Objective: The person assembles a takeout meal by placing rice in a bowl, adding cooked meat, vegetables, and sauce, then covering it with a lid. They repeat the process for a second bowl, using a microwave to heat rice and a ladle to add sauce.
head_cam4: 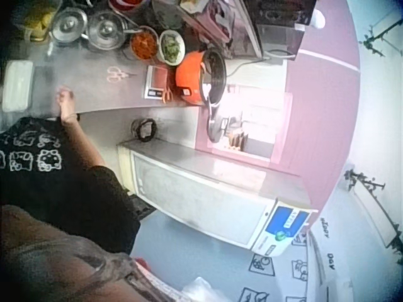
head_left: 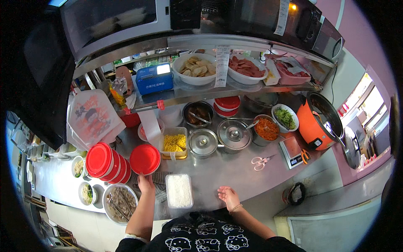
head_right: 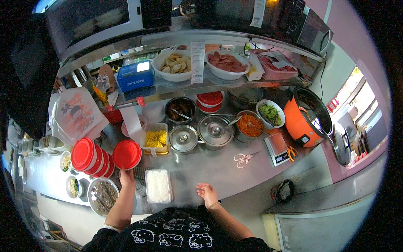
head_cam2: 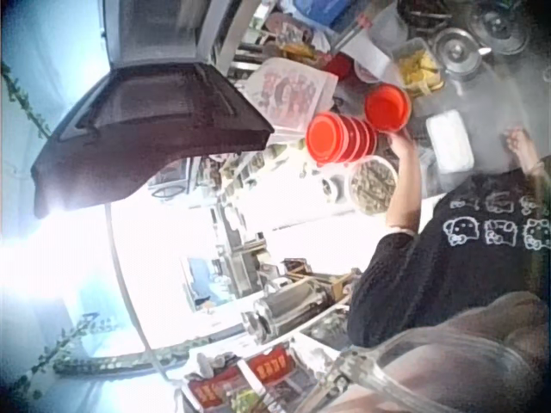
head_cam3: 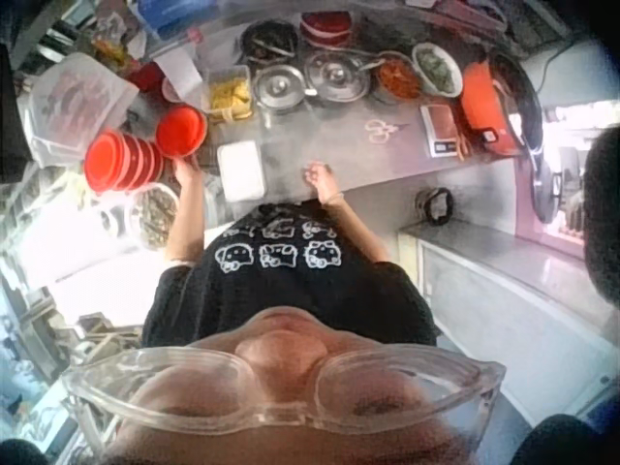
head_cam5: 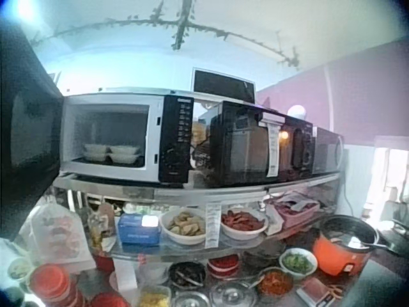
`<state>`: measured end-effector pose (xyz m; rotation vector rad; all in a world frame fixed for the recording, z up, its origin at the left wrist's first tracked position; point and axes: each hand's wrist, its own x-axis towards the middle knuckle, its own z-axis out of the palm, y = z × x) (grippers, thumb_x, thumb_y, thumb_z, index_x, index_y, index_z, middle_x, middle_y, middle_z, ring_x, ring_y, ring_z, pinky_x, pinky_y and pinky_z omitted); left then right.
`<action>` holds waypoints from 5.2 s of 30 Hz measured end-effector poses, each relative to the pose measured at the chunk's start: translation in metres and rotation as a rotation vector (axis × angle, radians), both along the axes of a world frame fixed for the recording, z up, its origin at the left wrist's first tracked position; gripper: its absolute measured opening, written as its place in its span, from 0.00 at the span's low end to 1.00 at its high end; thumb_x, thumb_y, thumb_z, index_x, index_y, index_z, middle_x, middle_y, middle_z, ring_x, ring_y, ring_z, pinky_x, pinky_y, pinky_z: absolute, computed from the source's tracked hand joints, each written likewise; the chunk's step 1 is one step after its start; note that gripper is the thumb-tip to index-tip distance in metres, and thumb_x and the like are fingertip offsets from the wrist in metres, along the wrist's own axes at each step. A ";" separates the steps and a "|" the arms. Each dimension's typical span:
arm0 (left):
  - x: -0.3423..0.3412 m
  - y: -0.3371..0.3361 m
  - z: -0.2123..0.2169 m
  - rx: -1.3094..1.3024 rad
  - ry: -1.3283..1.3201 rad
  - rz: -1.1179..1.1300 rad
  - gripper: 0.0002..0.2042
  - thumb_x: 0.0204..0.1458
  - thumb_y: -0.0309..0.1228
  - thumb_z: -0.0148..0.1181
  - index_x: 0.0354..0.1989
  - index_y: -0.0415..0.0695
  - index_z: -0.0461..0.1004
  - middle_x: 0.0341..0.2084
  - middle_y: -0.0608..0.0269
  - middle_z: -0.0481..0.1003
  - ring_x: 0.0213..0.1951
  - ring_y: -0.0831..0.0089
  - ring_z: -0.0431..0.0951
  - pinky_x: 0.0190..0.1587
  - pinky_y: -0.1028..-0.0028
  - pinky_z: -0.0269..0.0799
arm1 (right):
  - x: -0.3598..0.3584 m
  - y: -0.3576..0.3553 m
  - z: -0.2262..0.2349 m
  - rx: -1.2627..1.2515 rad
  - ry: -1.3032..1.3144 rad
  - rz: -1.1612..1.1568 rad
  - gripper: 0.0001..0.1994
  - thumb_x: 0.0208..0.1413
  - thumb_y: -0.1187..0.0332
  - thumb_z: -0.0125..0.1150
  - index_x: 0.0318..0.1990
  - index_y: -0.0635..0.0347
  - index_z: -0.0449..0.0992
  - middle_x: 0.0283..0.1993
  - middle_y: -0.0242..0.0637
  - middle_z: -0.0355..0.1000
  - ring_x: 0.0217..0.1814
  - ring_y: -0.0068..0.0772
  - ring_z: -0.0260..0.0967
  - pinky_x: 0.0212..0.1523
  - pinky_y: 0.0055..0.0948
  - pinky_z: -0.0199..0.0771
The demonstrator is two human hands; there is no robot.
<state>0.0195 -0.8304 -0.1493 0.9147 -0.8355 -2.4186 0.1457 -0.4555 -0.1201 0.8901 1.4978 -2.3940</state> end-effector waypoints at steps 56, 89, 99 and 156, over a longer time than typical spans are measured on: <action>0.097 0.265 0.055 -0.997 -0.356 -1.185 0.29 0.56 0.26 0.51 0.67 0.43 0.54 0.30 0.55 0.78 0.31 0.67 0.80 0.36 0.69 0.75 | -0.066 0.130 -0.021 0.748 0.278 0.540 0.32 0.57 0.68 0.52 0.68 0.65 0.50 0.65 0.52 0.61 0.66 0.44 0.60 0.64 0.33 0.59; 0.138 0.203 0.060 -1.967 0.461 -0.979 0.17 0.43 0.30 0.59 0.45 0.54 0.77 0.38 0.70 0.77 0.41 0.69 0.76 0.46 0.69 0.72 | -0.048 0.162 0.002 0.219 -0.239 0.222 0.20 0.60 0.73 0.44 0.60 0.57 0.56 0.44 0.44 0.71 0.30 0.35 0.75 0.30 0.35 0.82; 0.111 0.247 0.035 -1.777 0.211 -1.133 0.12 0.49 0.36 0.59 0.42 0.49 0.78 0.38 0.64 0.77 0.45 0.62 0.74 0.50 0.64 0.69 | -0.033 0.189 0.040 0.131 -0.081 0.185 0.19 0.61 0.69 0.48 0.59 0.58 0.61 0.42 0.39 0.71 0.30 0.28 0.73 0.29 0.31 0.80; 0.086 0.432 0.115 0.096 0.109 -0.740 0.47 0.43 0.55 0.59 0.68 0.43 0.48 0.64 0.52 0.57 0.64 0.54 0.59 0.65 0.53 0.54 | -0.388 0.352 0.124 1.690 0.550 0.728 0.28 0.51 0.73 0.60 0.61 0.42 0.65 0.49 0.46 0.63 0.47 0.52 0.67 0.50 0.41 0.71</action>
